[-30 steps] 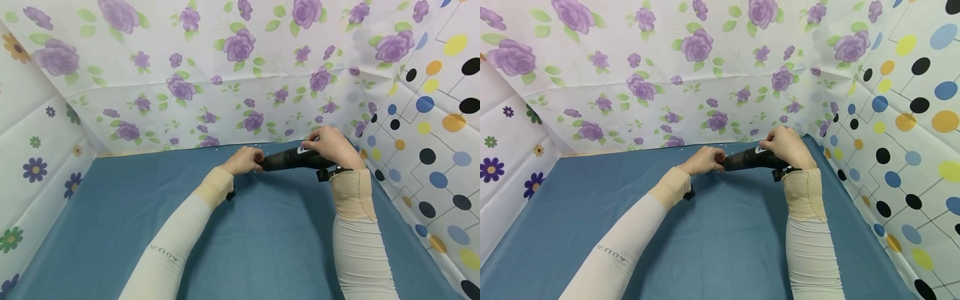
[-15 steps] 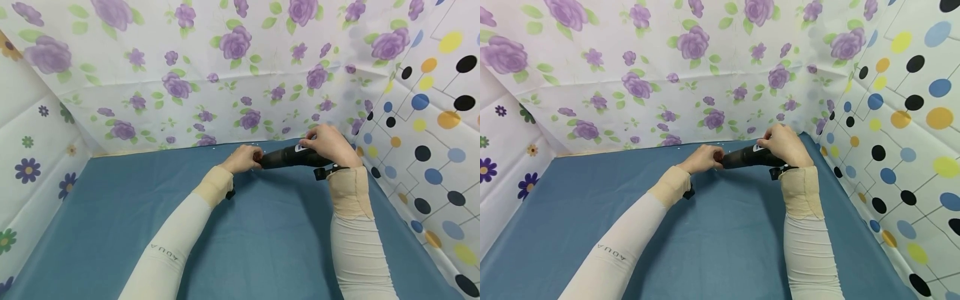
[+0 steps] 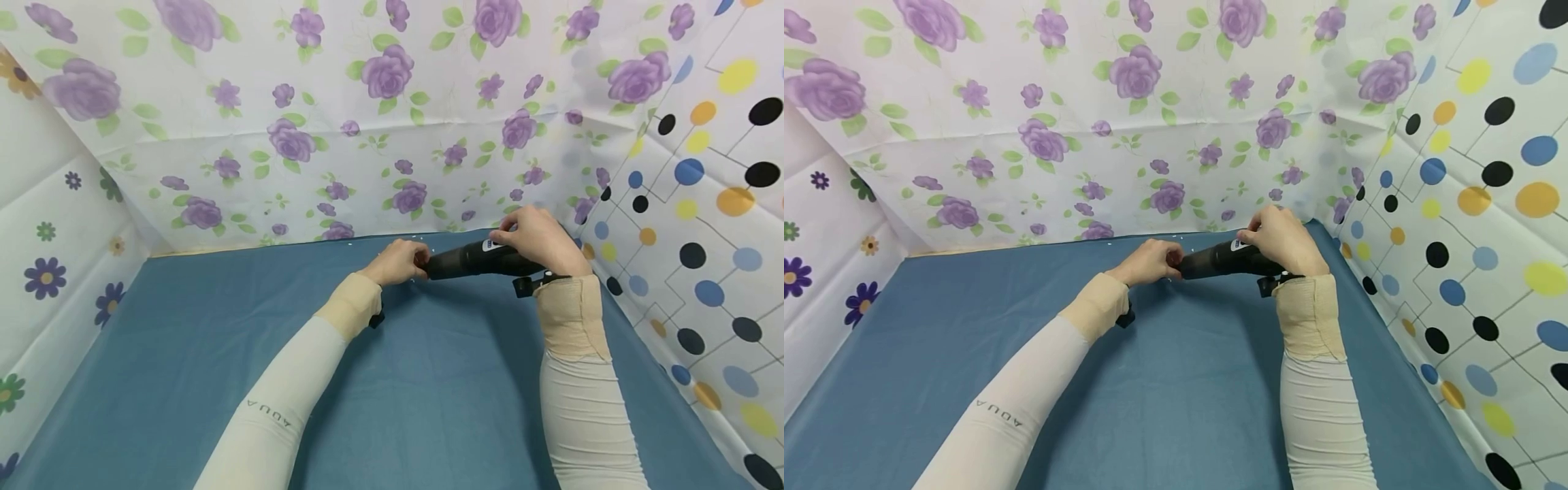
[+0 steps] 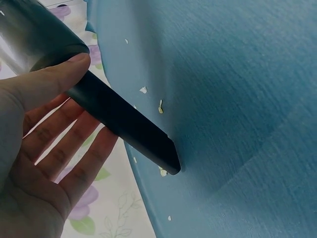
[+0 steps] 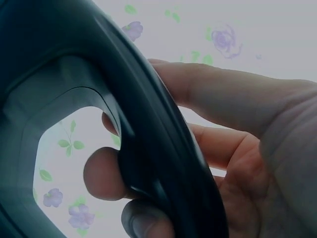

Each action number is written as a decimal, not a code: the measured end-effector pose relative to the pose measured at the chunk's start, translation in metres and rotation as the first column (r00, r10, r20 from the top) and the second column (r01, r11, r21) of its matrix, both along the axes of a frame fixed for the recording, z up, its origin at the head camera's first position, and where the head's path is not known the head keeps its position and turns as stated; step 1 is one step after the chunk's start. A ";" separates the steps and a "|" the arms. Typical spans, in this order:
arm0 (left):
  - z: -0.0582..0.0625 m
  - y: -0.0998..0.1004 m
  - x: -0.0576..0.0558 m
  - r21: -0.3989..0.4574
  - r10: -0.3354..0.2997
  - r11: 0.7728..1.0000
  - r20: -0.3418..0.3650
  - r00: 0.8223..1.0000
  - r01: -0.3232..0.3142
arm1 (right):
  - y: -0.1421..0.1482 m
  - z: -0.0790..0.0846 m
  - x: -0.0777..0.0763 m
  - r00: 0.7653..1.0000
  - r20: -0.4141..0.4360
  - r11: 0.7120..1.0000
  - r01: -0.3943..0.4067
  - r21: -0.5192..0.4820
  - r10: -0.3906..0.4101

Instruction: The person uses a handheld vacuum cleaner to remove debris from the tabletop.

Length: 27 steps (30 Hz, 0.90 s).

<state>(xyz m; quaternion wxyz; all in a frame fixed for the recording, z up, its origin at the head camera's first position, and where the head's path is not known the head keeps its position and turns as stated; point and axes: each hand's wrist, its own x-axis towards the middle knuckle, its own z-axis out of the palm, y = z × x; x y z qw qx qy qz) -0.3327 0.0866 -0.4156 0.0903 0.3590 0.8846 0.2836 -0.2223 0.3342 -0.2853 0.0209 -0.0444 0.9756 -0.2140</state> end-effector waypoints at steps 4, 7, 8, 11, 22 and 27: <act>-0.002 0.001 -0.002 0.000 0.001 1.000 -0.008 1.000 -0.001 | 0.001 -0.001 -0.001 1.000 0.001 1.000 -0.002 0.000 0.002; -0.002 0.003 -0.004 -0.008 0.000 1.000 -0.014 1.000 -0.001 | 0.002 -0.001 -0.002 1.000 0.009 1.000 0.001 0.001 -0.001; -0.002 0.004 -0.005 -0.009 -0.001 1.000 -0.013 1.000 0.001 | 0.002 -0.001 -0.002 1.000 0.012 1.000 0.003 0.000 -0.003; 0.000 0.006 -0.007 -0.004 -0.004 1.000 -0.010 1.000 0.004 | 0.003 0.001 -0.002 1.000 0.009 1.000 0.011 0.000 -0.011; -0.001 0.010 -0.009 -0.008 0.008 1.000 -0.011 1.000 -0.008 | 0.003 0.002 -0.002 1.000 -0.018 1.000 0.020 0.001 -0.020; -0.001 0.011 -0.008 -0.002 0.007 1.000 -0.004 1.000 -0.007 | 0.003 0.002 -0.001 1.000 -0.018 1.000 0.022 0.002 -0.022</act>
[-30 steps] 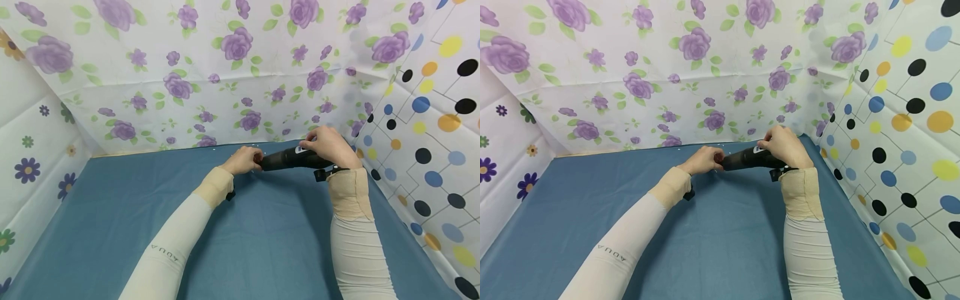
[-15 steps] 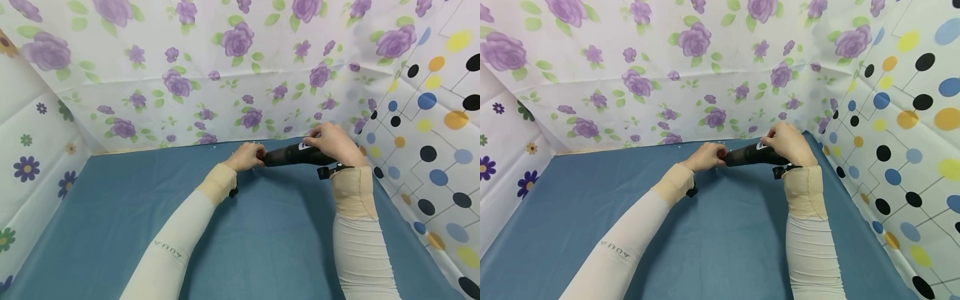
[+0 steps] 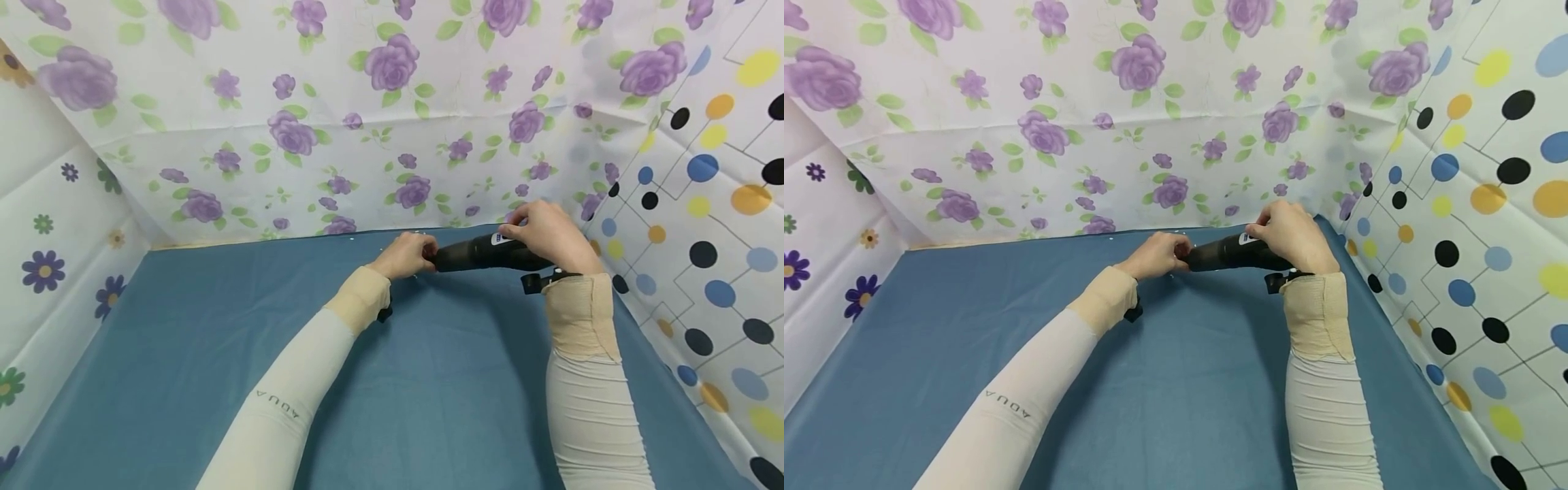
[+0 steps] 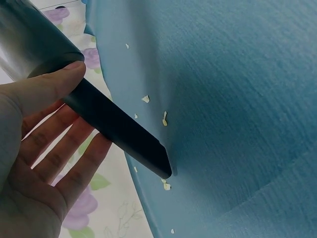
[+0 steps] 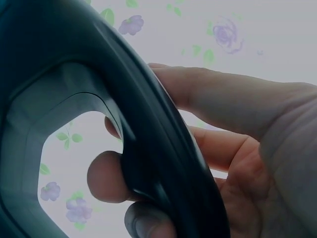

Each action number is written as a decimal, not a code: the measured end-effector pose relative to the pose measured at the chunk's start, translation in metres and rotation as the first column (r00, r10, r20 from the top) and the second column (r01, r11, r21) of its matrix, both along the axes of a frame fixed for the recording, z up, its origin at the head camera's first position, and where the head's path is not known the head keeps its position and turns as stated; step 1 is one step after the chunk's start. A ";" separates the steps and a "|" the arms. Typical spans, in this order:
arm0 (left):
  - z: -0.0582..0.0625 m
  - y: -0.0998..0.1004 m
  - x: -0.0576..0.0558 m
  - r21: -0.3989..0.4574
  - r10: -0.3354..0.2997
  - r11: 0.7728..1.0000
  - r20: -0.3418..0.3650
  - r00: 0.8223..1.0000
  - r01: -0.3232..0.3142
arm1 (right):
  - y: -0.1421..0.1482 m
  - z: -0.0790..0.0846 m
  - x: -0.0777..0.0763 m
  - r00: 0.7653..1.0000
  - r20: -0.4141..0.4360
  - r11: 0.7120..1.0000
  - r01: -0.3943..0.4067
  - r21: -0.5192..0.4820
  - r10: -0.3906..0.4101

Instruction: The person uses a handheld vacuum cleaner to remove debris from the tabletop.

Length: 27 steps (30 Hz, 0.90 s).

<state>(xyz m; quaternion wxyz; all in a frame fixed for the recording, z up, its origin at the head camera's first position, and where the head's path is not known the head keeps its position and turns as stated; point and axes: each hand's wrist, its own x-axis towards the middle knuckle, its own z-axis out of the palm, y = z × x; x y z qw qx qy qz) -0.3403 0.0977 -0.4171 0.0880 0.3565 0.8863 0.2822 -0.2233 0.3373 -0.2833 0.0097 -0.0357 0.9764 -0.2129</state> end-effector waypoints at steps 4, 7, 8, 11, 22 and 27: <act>-0.001 0.000 0.001 -0.004 0.001 1.000 0.004 1.000 -0.001 | 0.000 -0.001 0.000 1.000 0.001 1.000 -0.006 -0.002 0.006; -0.001 0.000 0.001 -0.008 0.000 1.000 0.004 1.000 0.001 | 0.001 -0.001 -0.001 1.000 0.006 1.000 -0.010 0.004 0.010; -0.001 0.000 0.001 -0.007 -0.002 1.000 0.002 1.000 0.002 | 0.001 -0.001 -0.001 1.000 0.008 1.000 -0.009 0.007 0.009; -0.001 0.001 0.000 -0.004 -0.008 1.000 -0.004 1.000 0.008 | 0.002 -0.001 -0.001 1.000 0.011 1.000 -0.007 0.013 0.007; 0.001 0.003 0.002 0.006 -0.023 1.000 -0.002 1.000 0.023 | 0.005 0.004 0.003 0.999 0.024 1.000 -0.021 0.012 0.021; 0.001 0.006 0.004 0.019 -0.020 1.000 0.017 1.000 0.020 | 0.006 0.008 0.004 1.000 0.015 0.999 -0.018 0.035 0.017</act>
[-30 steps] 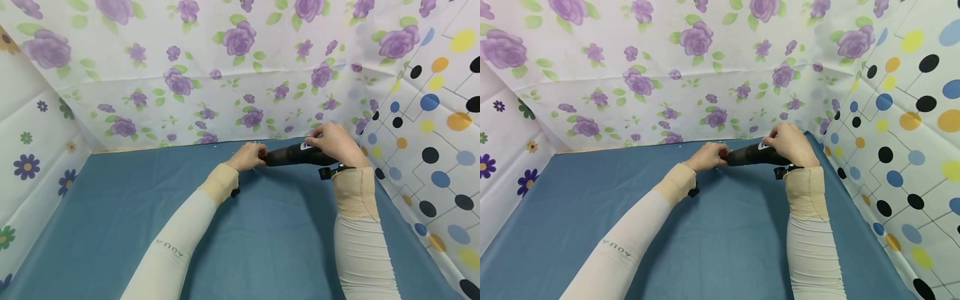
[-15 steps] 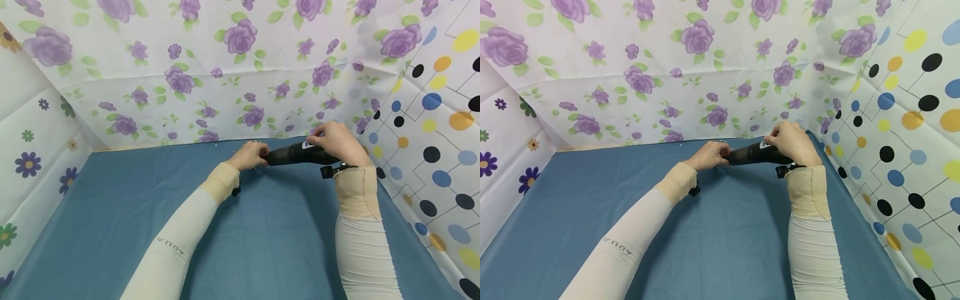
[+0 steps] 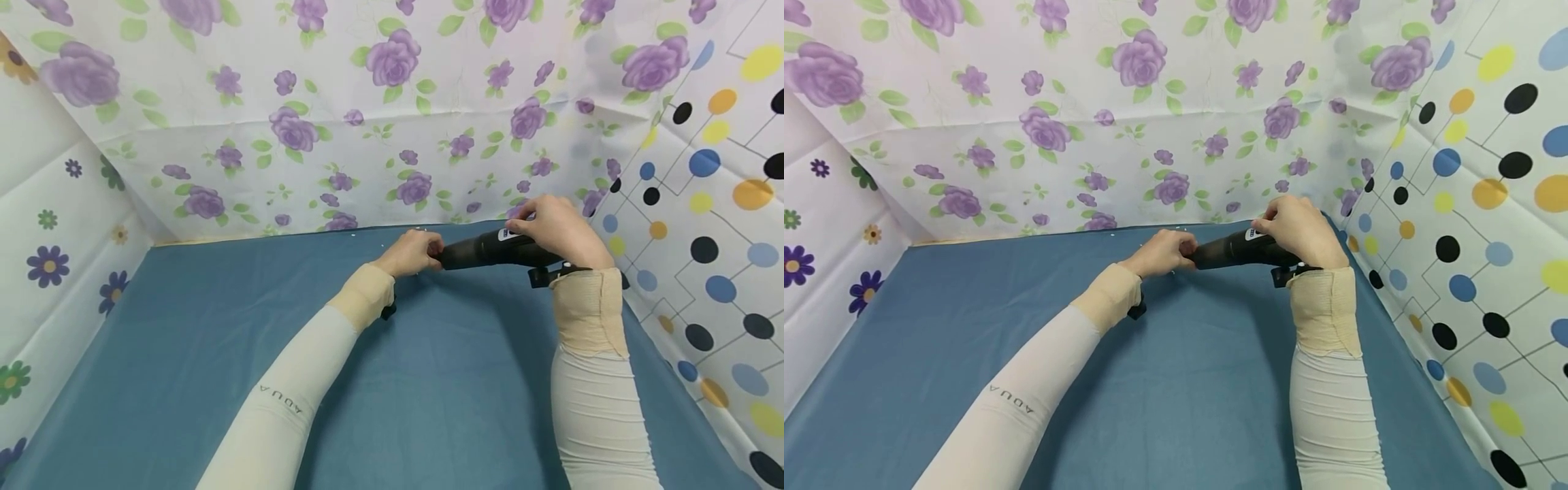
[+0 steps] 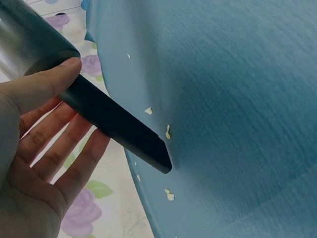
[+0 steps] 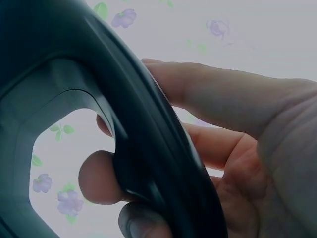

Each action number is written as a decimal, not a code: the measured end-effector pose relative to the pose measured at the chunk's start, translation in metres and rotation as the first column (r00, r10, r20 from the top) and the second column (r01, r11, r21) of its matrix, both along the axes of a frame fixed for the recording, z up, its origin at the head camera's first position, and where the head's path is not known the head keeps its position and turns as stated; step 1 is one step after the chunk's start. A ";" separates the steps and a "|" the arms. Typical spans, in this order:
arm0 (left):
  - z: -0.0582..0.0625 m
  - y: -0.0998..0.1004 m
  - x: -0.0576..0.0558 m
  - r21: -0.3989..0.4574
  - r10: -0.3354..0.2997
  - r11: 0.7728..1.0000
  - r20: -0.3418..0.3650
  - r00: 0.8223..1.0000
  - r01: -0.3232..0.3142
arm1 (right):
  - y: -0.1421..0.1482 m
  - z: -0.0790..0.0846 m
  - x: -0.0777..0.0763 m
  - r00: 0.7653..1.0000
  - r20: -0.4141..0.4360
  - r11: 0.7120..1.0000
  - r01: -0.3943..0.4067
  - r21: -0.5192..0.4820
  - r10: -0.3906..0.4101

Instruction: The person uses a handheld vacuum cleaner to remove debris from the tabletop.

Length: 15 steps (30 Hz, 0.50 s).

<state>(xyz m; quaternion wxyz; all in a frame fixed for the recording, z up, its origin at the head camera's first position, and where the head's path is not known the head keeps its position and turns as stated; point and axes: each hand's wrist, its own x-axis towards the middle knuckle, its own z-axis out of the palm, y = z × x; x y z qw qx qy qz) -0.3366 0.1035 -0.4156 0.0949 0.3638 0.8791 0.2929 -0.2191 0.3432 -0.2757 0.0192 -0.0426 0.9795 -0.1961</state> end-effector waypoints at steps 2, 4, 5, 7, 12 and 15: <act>0.000 0.001 0.001 -0.001 0.002 1.000 0.002 1.000 -0.002 | 0.001 0.001 0.000 1.000 0.003 1.000 -0.001 0.001 0.001; 0.001 0.003 0.002 -0.003 0.000 1.000 0.001 1.000 0.000 | 0.002 0.001 0.001 1.000 0.010 1.000 0.008 -0.003 -0.008; 0.001 0.003 0.002 -0.003 -0.002 1.000 0.001 1.000 0.002 | 0.003 0.001 0.001 1.000 0.014 1.000 0.011 -0.003 -0.010; 0.001 0.005 0.003 0.000 -0.010 1.000 -0.002 1.000 0.010 | 0.004 0.002 0.002 1.000 0.013 1.000 0.017 0.000 -0.017; 0.000 0.008 0.004 0.007 -0.022 1.000 -0.007 1.000 0.022 | 0.008 0.002 0.004 1.000 0.006 1.000 0.019 -0.001 -0.019; -0.001 0.009 0.006 0.004 -0.011 1.000 -0.012 1.000 0.011 | 0.009 0.001 0.005 1.000 0.010 1.000 0.013 -0.007 -0.013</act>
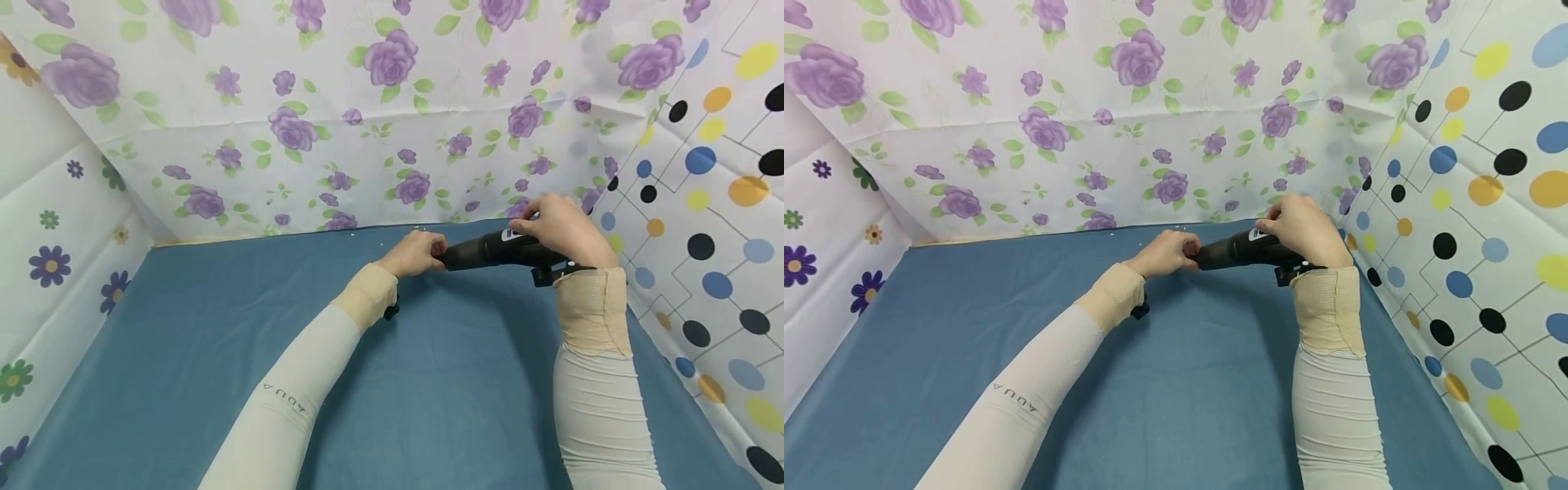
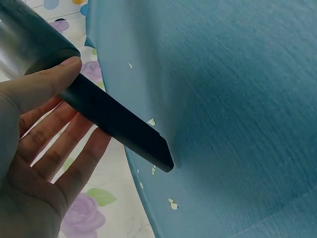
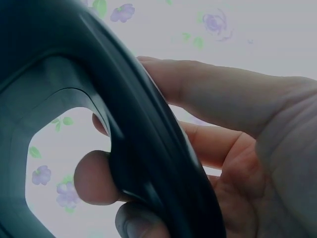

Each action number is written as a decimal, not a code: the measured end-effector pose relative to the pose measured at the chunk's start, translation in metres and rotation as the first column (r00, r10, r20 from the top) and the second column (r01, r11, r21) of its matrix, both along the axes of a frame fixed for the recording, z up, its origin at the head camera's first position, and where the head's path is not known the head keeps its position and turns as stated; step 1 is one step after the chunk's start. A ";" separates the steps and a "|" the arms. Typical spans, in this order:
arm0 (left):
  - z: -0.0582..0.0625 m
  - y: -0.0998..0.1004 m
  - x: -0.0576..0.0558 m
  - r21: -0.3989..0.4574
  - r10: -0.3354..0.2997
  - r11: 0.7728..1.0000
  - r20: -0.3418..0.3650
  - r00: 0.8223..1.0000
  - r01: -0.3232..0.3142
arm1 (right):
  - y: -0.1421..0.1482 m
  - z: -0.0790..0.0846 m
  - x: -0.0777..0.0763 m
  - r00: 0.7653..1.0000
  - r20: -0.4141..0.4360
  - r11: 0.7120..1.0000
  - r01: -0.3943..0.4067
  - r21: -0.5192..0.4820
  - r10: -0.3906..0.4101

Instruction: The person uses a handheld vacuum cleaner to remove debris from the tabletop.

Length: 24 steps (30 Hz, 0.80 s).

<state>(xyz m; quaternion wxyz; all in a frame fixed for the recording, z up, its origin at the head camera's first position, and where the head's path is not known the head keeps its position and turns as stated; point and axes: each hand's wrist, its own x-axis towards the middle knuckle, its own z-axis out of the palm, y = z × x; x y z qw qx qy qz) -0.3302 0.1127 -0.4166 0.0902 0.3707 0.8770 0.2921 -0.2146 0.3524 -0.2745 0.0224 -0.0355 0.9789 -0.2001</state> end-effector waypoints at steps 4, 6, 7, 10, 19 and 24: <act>-0.002 -0.002 0.003 0.016 0.033 0.999 -0.011 0.999 -0.033 | -0.001 -0.002 -0.003 1.000 0.003 1.000 -0.008 -0.002 0.008; -0.004 -0.002 0.006 0.035 0.053 0.998 -0.013 0.998 -0.053 | -0.001 -0.003 -0.003 1.000 0.001 1.000 -0.007 -0.002 0.007; -0.005 -0.003 0.007 0.046 0.066 0.997 -0.015 0.998 -0.065 | -0.001 -0.004 -0.003 1.000 0.000 1.000 -0.006 -0.004 0.006; -0.009 -0.005 0.011 0.078 0.111 0.991 -0.029 0.993 -0.108 | -0.002 -0.005 -0.004 1.000 -0.009 1.000 -0.005 -0.012 0.005; -0.010 -0.017 0.011 0.128 0.219 0.969 -0.061 0.974 -0.210 | -0.017 -0.008 -0.009 0.998 -0.068 0.999 -0.009 -0.047 0.006; -0.015 -0.014 0.018 0.171 0.315 0.941 -0.137 0.939 -0.291 | -0.021 -0.011 -0.012 0.997 -0.075 0.998 0.007 -0.057 -0.011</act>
